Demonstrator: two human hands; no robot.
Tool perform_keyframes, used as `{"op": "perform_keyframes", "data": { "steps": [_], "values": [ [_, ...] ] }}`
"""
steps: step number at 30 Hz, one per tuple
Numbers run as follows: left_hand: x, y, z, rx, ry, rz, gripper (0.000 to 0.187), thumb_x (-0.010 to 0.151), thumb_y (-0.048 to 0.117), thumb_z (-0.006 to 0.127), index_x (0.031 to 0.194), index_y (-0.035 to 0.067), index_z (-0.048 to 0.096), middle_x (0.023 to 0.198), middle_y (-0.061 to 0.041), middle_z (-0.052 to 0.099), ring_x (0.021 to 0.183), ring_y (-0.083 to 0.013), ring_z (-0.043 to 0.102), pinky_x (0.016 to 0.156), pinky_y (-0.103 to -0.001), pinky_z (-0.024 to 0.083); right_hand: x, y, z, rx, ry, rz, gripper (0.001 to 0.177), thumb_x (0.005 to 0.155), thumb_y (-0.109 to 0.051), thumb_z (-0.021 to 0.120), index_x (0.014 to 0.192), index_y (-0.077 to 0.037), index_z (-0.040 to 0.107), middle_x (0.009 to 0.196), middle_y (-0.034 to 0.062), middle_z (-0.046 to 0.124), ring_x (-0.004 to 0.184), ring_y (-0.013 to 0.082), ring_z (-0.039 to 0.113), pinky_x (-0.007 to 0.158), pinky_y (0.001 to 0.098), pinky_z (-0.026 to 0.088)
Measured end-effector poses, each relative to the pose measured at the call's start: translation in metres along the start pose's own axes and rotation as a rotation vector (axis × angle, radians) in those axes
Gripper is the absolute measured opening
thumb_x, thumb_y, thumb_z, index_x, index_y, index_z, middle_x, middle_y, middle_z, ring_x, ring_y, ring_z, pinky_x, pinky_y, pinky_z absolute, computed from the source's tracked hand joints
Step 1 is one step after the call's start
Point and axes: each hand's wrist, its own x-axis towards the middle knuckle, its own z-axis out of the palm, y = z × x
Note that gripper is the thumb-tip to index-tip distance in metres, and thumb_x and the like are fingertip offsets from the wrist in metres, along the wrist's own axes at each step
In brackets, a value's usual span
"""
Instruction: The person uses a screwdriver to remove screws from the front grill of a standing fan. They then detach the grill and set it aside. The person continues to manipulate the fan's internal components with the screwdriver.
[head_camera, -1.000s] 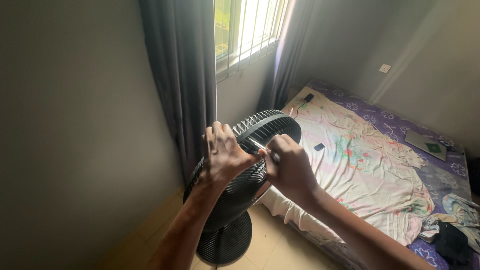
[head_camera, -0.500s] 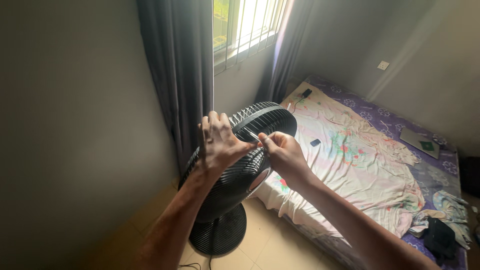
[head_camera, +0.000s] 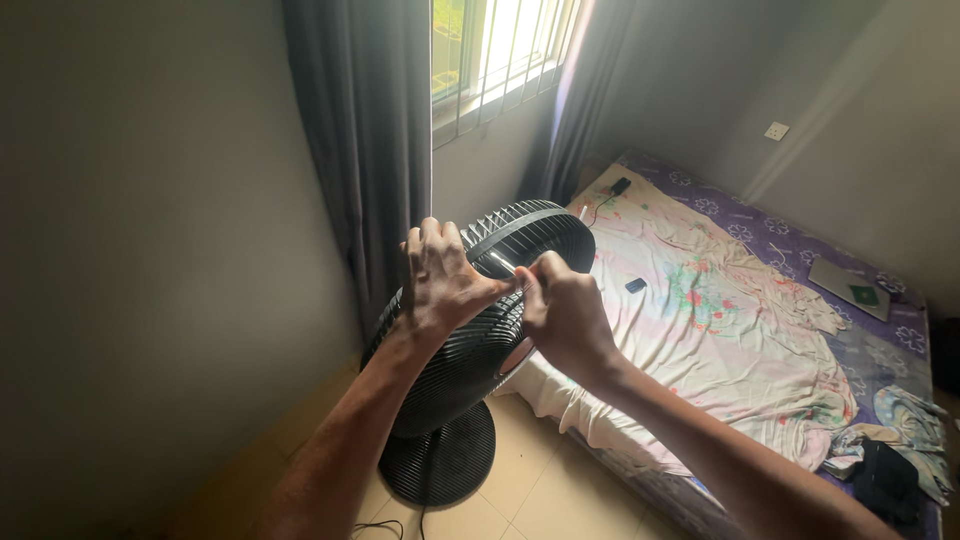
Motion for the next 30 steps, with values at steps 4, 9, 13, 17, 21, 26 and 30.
{"op": "perform_keyframes", "data": {
  "steps": [4,9,13,17,21,26,30],
  "values": [
    [0.0,0.002,-0.009,-0.075,0.103,-0.046,0.086,0.046,0.076,0.087,0.079,0.002,0.062,0.084,-0.013,0.053,0.081,-0.0247,0.051,0.07,-0.043,0.045,0.013,0.007,0.002,0.606,-0.148,0.447,0.029,0.107,-0.024,0.062,0.098,0.003,0.064,0.072,0.0027,0.056,0.06,0.0124,0.048,0.051,0.0326,0.04],
    [-0.001,-0.002,-0.009,-0.108,0.163,-0.049,0.084,0.039,0.07,0.09,0.079,0.002,0.062,0.087,-0.013,0.054,0.081,-0.0253,0.051,0.073,-0.044,0.046,0.008,-0.003,-0.008,0.159,-0.127,0.191,0.031,0.089,-0.024,0.077,0.094,-0.002,0.055,0.07,0.0056,0.06,0.064,0.0139,0.061,0.055,0.0336,0.049],
    [0.002,-0.006,0.002,-0.074,0.097,-0.055,0.093,0.048,0.09,0.078,0.074,0.003,0.058,0.082,-0.014,0.052,0.078,-0.0246,0.051,0.069,-0.045,0.045,0.0,-0.01,-0.014,-0.278,0.123,-0.529,0.013,0.09,-0.007,0.064,0.096,-0.001,0.053,0.084,0.0164,0.061,0.069,0.0345,0.065,0.058,0.0434,0.051],
    [0.005,-0.01,0.007,0.001,0.138,-0.033,0.096,0.051,0.098,0.067,0.073,0.005,0.058,0.082,-0.013,0.052,0.077,-0.0241,0.051,0.067,-0.043,0.045,0.002,-0.009,-0.012,-0.387,-0.016,-0.439,0.015,0.089,-0.01,0.064,0.091,0.001,0.053,0.073,0.0169,0.064,0.061,0.0354,0.067,0.051,0.0453,0.053],
    [0.009,-0.008,0.006,0.044,-0.11,-0.071,0.097,0.065,0.102,0.059,0.081,0.006,0.06,0.084,-0.011,0.054,0.087,-0.0236,0.051,0.077,-0.044,0.045,0.011,-0.011,-0.006,-0.133,0.001,-0.108,0.021,0.101,-0.019,0.062,0.087,-0.003,0.059,0.068,0.0184,0.066,0.067,0.0331,0.069,0.06,0.0413,0.054],
    [0.015,-0.006,0.001,0.006,-0.039,-0.146,0.099,0.048,0.09,0.075,0.09,0.002,0.062,0.093,-0.014,0.051,0.089,-0.0252,0.05,0.078,-0.043,0.046,0.029,-0.013,-0.012,0.271,-0.174,0.333,0.028,0.101,-0.026,0.061,0.087,-0.003,0.064,0.081,0.019,0.067,0.071,0.0263,0.07,0.064,0.0374,0.051],
    [0.017,-0.002,-0.002,0.011,-0.067,-0.154,0.108,0.041,0.093,0.078,0.091,-0.001,0.062,0.094,-0.016,0.051,0.091,-0.0261,0.051,0.08,-0.045,0.045,0.015,-0.012,-0.015,0.021,-0.029,-0.083,0.023,0.09,-0.014,0.067,0.097,0.002,0.052,0.076,0.0226,0.067,0.071,0.0295,0.07,0.065,0.0391,0.052]
  ]
}}
